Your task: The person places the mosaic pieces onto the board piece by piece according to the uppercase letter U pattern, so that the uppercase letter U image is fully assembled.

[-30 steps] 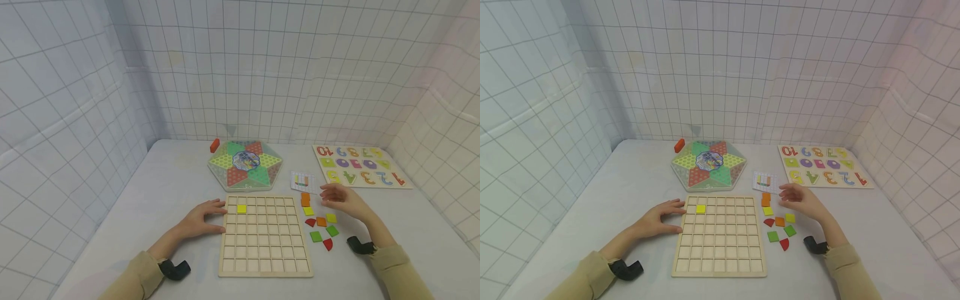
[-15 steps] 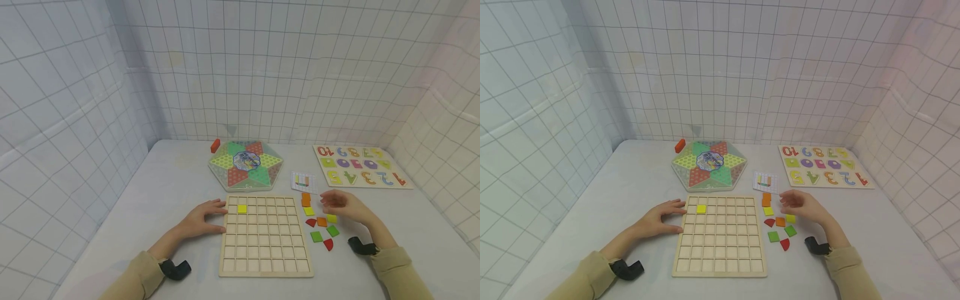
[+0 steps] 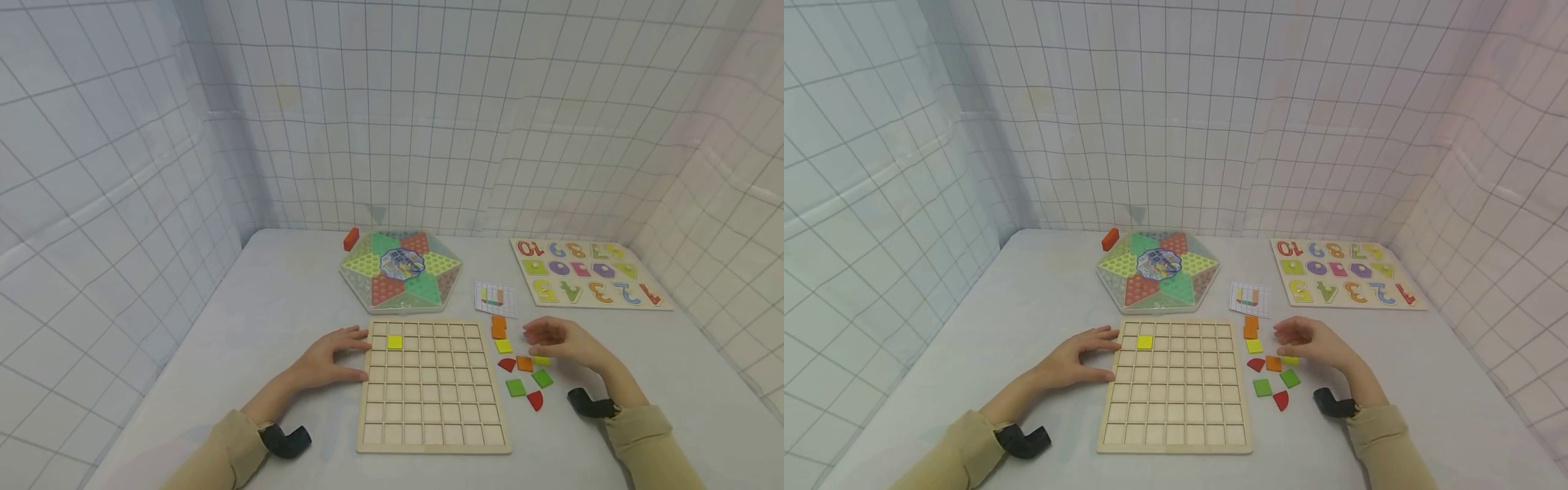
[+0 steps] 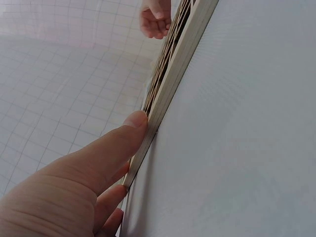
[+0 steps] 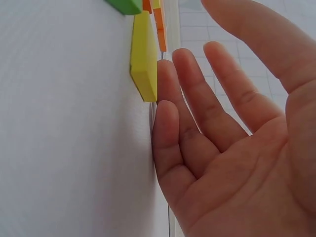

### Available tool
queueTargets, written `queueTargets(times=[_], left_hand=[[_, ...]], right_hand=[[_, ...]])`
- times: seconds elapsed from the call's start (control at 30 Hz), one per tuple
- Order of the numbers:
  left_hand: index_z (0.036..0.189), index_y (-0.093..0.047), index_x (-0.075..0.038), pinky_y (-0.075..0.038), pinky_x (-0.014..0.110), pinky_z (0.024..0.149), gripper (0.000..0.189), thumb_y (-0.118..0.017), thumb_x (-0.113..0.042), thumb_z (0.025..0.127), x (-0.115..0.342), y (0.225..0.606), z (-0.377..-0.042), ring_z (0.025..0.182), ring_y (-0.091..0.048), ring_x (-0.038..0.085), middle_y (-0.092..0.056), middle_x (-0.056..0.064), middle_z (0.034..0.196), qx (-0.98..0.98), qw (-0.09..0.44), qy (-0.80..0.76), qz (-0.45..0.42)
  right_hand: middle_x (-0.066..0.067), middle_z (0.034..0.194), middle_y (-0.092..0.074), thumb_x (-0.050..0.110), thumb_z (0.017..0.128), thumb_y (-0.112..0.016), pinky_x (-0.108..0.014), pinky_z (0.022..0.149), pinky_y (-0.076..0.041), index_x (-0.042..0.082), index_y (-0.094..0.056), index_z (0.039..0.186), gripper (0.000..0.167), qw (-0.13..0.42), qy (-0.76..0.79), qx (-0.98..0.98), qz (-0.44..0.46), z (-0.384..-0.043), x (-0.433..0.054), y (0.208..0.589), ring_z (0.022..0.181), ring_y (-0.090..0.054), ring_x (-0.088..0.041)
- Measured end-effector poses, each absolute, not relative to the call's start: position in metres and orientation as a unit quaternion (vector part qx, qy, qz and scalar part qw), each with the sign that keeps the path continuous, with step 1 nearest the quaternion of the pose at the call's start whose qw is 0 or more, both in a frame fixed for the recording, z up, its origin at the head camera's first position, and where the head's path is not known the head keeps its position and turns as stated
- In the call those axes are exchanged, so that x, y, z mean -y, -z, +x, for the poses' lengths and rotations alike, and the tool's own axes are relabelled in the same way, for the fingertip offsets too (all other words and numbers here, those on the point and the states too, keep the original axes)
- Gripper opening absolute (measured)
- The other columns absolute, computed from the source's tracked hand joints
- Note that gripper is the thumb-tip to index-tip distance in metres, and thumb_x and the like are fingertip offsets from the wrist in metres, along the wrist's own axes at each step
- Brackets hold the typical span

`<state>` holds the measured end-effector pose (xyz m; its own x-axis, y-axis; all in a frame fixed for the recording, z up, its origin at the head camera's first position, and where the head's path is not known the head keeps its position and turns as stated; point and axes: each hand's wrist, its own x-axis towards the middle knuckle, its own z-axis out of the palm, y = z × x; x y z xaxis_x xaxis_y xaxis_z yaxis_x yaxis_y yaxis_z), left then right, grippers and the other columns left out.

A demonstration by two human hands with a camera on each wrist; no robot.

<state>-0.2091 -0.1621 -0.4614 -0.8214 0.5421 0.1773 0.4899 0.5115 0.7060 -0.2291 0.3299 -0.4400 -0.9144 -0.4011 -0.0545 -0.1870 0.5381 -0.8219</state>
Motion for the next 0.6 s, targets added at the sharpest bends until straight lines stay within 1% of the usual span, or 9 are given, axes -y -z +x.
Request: queueTargets(times=[0.17, 0.3, 0.5, 0.6], left_hand=[[0.117, -0.067, -0.018, -0.023, 0.054, 0.108, 0.052, -0.078, -0.044, 0.073, 0.1625, 0.4622, -0.2090, 0.136, -0.031, 0.030, -0.048, 0.003, 0.139, -0.870, 0.036, -0.395, 0.293], [0.117, -0.067, -0.018, -0.023, 0.054, 0.109, 0.052, -0.078, -0.043, 0.073, 0.1627, 0.4625, -0.2092, 0.136, -0.031, 0.029, -0.048, 0.002, 0.139, -0.870, 0.036, -0.397, 0.291], [0.117, -0.067, -0.018, -0.023, 0.053, 0.109, 0.053, -0.078, -0.044, 0.073, 0.1625, 0.4622, -0.2091, 0.136, -0.030, 0.029, -0.048, 0.002, 0.140, -0.868, 0.039, -0.401, 0.290], [0.117, -0.067, -0.017, -0.023, 0.054, 0.109, 0.053, -0.078, -0.044, 0.073, 0.1626, 0.4620, -0.2090, 0.136, -0.030, 0.029, -0.048, 0.003, 0.140, -0.867, 0.038, -0.402, 0.293]], right_hand=[[-0.012, 0.114, -0.063, 0.021, 0.082, -0.074, -0.021, 0.084, -0.049, 0.003, -0.058, 0.117, 0.043, 0.120, 0.443, -0.872, -0.168, -0.2289, -0.3310, 0.4414, 0.103, -0.059, -0.028], [-0.012, 0.115, -0.062, 0.022, 0.082, -0.074, -0.020, 0.084, -0.048, 0.002, -0.058, 0.117, 0.043, 0.128, 0.442, -0.873, -0.164, -0.2287, -0.3320, 0.4416, 0.102, -0.059, -0.024], [-0.015, 0.116, -0.061, 0.017, 0.082, -0.072, -0.019, 0.086, -0.047, -0.001, -0.058, 0.117, 0.041, 0.140, 0.443, -0.866, -0.185, -0.2285, -0.3347, 0.4422, 0.103, -0.058, -0.024], [-0.012, 0.115, -0.062, 0.018, 0.081, -0.073, -0.018, 0.087, -0.046, 0.001, -0.059, 0.115, 0.040, 0.140, 0.436, -0.869, -0.187, -0.2287, -0.3353, 0.4429, 0.102, -0.058, -0.021]])
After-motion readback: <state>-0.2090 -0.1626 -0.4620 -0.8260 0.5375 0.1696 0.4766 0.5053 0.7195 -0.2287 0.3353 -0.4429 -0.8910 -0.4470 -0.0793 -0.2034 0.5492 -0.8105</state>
